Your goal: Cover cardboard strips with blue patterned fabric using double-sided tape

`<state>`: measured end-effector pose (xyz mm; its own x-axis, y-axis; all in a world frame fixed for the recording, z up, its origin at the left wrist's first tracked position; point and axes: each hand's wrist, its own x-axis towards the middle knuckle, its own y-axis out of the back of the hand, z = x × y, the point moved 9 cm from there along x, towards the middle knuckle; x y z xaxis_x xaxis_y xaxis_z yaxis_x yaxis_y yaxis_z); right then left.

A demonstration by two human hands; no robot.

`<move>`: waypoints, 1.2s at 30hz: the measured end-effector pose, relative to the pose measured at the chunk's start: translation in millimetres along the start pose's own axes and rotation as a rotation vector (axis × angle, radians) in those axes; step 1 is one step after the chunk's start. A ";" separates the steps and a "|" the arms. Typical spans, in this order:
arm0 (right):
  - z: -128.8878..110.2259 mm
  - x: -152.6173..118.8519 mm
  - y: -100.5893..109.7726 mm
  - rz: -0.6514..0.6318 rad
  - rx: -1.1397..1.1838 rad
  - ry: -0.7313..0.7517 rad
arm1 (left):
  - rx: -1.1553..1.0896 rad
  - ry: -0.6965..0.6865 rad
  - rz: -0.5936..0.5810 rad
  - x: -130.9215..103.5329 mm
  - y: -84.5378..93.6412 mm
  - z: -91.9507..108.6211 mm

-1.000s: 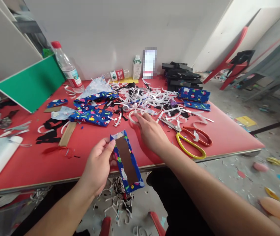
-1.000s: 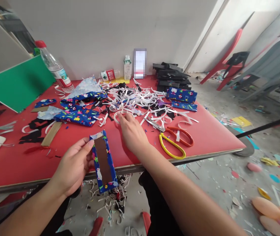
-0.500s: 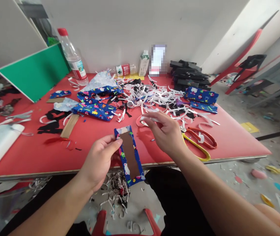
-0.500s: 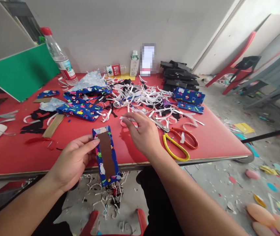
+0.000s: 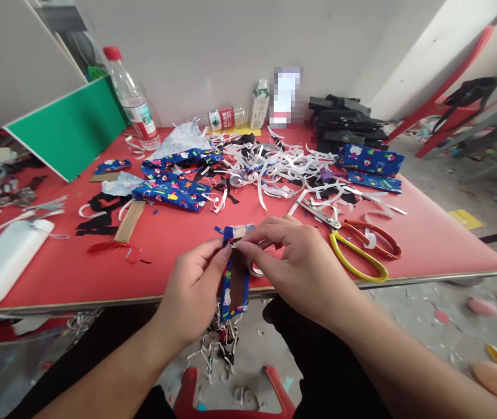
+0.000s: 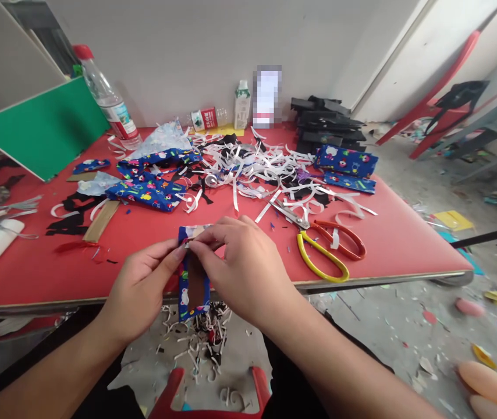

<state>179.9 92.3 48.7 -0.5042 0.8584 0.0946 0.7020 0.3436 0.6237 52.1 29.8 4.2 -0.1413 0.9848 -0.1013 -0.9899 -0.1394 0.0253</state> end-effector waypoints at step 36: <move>-22.6 -14.8 6.9 0.061 -0.197 0.056 | 0.308 -0.098 0.166 -10.6 -5.0 9.3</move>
<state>180.8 73.4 69.1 -0.4945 0.8511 0.1763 0.6233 0.2058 0.7544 58.7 21.1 14.4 -0.2832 0.9587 0.0249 -0.9018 -0.2750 0.3333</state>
